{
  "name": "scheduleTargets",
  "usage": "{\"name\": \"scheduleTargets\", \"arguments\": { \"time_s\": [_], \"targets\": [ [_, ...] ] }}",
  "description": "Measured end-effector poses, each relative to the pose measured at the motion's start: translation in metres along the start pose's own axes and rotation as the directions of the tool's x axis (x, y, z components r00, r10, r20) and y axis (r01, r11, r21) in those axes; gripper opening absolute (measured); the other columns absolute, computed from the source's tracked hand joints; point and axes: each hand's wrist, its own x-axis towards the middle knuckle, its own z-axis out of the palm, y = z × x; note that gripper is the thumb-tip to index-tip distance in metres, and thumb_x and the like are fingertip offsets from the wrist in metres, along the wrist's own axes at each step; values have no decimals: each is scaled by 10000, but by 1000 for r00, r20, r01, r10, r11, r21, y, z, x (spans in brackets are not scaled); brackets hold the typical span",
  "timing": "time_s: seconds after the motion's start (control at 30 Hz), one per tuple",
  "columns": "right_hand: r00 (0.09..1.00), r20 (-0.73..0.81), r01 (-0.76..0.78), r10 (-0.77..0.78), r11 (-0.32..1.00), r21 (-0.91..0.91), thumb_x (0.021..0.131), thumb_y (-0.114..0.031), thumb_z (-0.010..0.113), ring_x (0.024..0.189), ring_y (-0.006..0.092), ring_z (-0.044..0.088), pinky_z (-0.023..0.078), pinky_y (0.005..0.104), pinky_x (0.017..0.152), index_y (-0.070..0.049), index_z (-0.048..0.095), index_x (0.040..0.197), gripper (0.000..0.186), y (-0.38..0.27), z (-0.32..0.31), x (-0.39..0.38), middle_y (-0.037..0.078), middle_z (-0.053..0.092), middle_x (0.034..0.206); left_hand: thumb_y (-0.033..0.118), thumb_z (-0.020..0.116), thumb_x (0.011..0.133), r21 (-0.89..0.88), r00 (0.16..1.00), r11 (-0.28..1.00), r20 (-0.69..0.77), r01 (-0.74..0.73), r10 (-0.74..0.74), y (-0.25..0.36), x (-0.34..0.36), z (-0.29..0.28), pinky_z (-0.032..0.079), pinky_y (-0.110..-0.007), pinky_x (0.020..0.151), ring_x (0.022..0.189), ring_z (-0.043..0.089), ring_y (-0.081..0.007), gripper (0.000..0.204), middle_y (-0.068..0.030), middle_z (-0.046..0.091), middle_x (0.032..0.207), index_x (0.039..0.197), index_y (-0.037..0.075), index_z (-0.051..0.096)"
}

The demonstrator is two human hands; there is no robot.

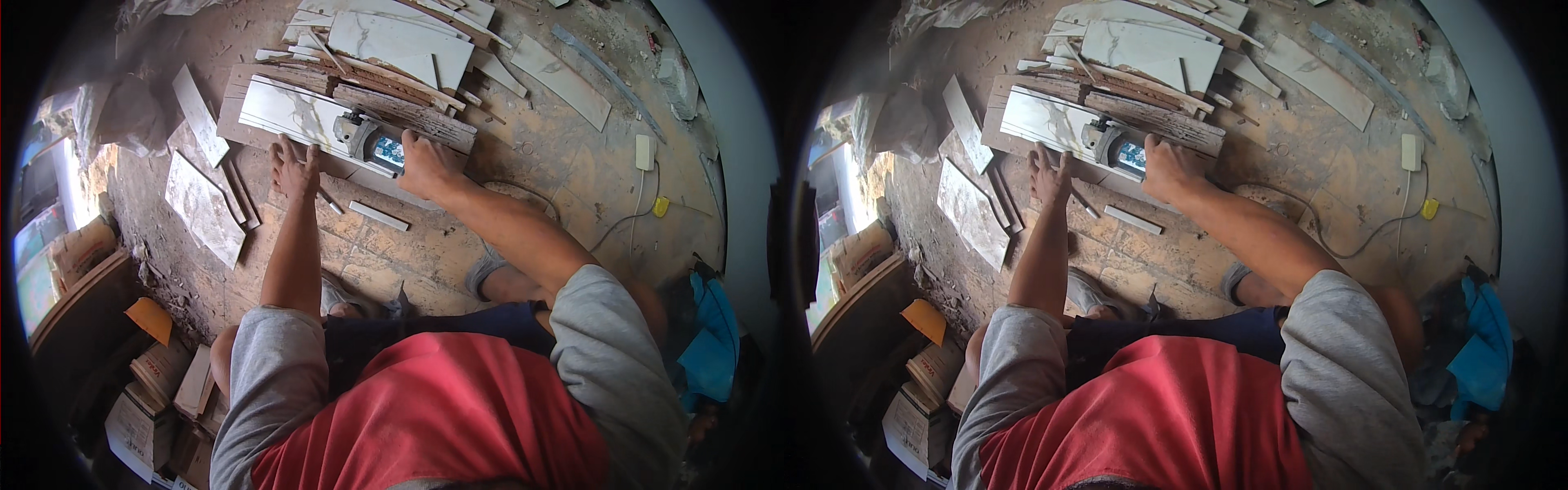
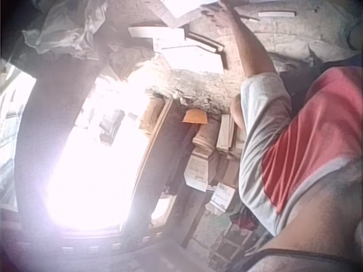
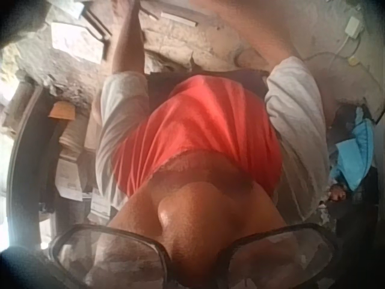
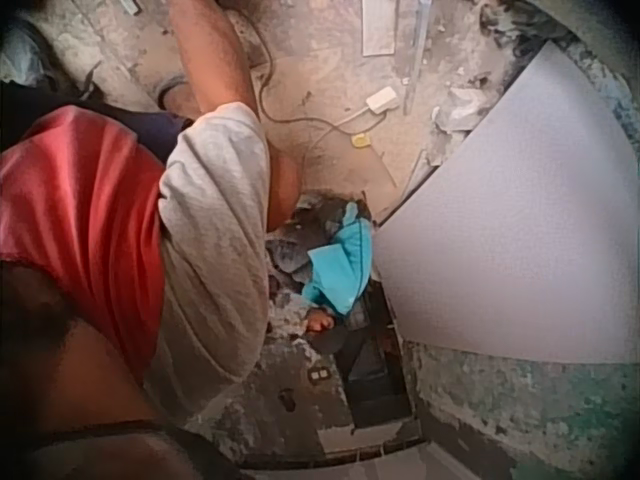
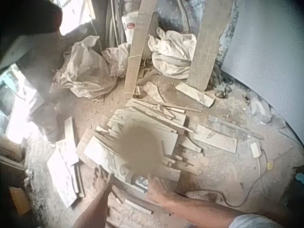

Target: The person marks a tile piece with a marker and cuts the tile along the edge using an angle grinder.

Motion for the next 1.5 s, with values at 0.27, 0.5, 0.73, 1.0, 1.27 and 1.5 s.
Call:
{"name": "scheduleTargets", "arguments": {
  "time_s": [0.27,0.5,0.73,1.0,1.27,1.5],
  "targets": [
    [1000,-23,5,-6,1000,-17,780,-143,641,984,383,666,558,459,827,9,472,1177,458,5,4,0,235,658,1045,633,596,813,-7,1000,1000,1,4,-4,0,0,0,142,-600,1121,1411,264,-402,872,-91,172,1606,1539,304,242],
    [996,-72,44,-45,999,-22,746,-186,688,946,391,668,558,471,796,1,470,1116,469,14,8,-2,249,657,1007,631,597,817,-9,1000,1000,0,14,-14,1,-1,-1,139,-594,1124,1409,272,-400,864,-87,184,1603,1538,308,245],
    [996,-72,43,-46,998,-36,729,-193,708,942,395,666,555,465,808,-3,471,1084,468,20,11,-4,245,658,985,628,602,812,4,1000,1000,-28,6,-6,-1,0,3,147,-584,1125,1400,290,-396,863,-84,197,1600,1536,320,247],
    [996,-74,37,-40,999,-33,718,-199,718,948,399,662,549,469,819,-7,469,1088,485,25,11,-7,245,656,996,646,575,830,37,1000,999,-28,5,-4,-2,2,4,190,-601,1100,1378,320,-418,839,-68,190,1599,1532,311,260],
    [998,-52,31,-33,998,-48,711,-188,721,950,401,661,551,470,812,-7,465,1103,502,31,12,-10,245,655,998,626,591,821,39,999,999,-15,31,-31,2,1,1,173,-581,1119,1397,306,-385,845,-72,201,1600,1534,327,249],
    [997,-64,33,-35,999,-37,709,-189,724,948,401,661,552,471,810,-11,465,1097,500,36,12,-13,245,653,1002,627,588,824,38,1000,999,-18,21,-20,3,-1,1,157,-575,1128,1408,285,-383,843,-74,194,1601,1534,326,249]
  ]
}}
